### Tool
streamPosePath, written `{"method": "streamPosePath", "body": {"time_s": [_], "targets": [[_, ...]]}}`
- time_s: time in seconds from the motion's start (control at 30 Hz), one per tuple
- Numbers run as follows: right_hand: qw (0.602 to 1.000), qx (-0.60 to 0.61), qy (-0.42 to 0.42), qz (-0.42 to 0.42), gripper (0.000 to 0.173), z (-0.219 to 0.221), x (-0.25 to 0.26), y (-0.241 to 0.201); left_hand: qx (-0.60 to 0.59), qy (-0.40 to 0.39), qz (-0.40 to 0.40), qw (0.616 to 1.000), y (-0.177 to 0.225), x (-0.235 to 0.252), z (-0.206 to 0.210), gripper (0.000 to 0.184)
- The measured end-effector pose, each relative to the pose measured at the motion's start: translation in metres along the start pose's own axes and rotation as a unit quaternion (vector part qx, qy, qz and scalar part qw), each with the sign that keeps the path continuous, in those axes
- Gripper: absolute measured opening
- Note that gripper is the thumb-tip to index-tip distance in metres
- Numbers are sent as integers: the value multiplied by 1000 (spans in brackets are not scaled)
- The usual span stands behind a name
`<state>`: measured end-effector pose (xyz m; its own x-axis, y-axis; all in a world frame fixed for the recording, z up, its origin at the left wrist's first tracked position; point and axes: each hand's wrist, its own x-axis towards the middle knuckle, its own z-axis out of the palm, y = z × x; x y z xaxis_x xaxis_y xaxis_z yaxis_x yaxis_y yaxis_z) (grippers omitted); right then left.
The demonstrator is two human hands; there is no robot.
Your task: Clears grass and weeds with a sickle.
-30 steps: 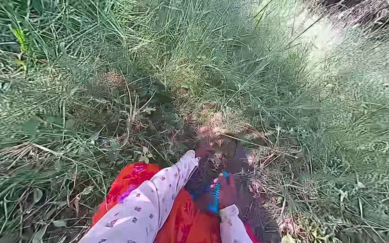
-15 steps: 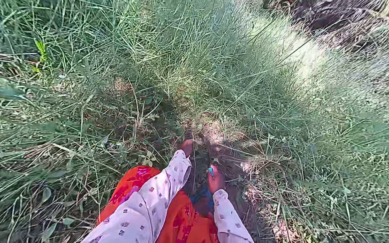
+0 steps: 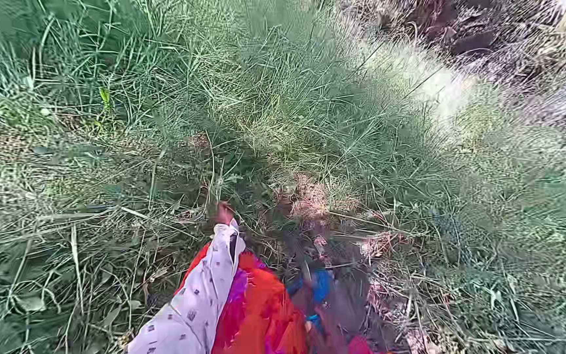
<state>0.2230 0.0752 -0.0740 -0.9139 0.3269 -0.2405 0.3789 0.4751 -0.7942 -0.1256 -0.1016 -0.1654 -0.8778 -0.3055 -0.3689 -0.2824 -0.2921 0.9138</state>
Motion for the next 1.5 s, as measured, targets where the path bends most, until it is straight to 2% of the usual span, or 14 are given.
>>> {"method": "streamPosePath", "body": {"time_s": [0.1,0.17,0.27,0.33,0.4,0.5,0.6,0.73,0.83,0.97,1.1,1.13,1.33,1.5], "targets": [[982,175,76,16,43,-1,-1,4,-160,126,-31,979,-9,10,0,31],[951,282,126,27,36,-2,6,3,-235,143,42,961,-19,16,2,33],[918,358,164,47,26,-1,7,6,-99,88,142,981,-11,0,-12,86],[913,369,161,73,24,0,8,9,73,60,171,981,-3,-23,-15,100],[905,385,144,111,22,3,10,14,241,8,168,956,0,-47,-10,103],[910,372,107,147,27,5,11,11,412,-99,219,879,2,-86,9,102],[912,375,114,124,32,10,11,5,546,-262,293,740,-11,-114,28,81],[893,408,154,112,37,12,9,1,627,-417,317,576,-38,-132,51,63],[879,430,157,130,36,9,10,3,650,-459,287,533,-53,-120,57,59],[866,445,133,183,33,3,13,5,731,-433,185,494,-67,-117,56,74],[866,447,109,196,28,3,13,7,801,-442,164,368,-75,-121,62,43],[866,449,108,191,27,3,12,7,806,-446,166,353,-70,-125,65,41],[871,449,106,171,36,5,8,3,765,-450,205,412,-52,-117,65,48],[869,453,95,178,32,6,10,5,672,-471,245,517,-29,-110,55,53]]}}
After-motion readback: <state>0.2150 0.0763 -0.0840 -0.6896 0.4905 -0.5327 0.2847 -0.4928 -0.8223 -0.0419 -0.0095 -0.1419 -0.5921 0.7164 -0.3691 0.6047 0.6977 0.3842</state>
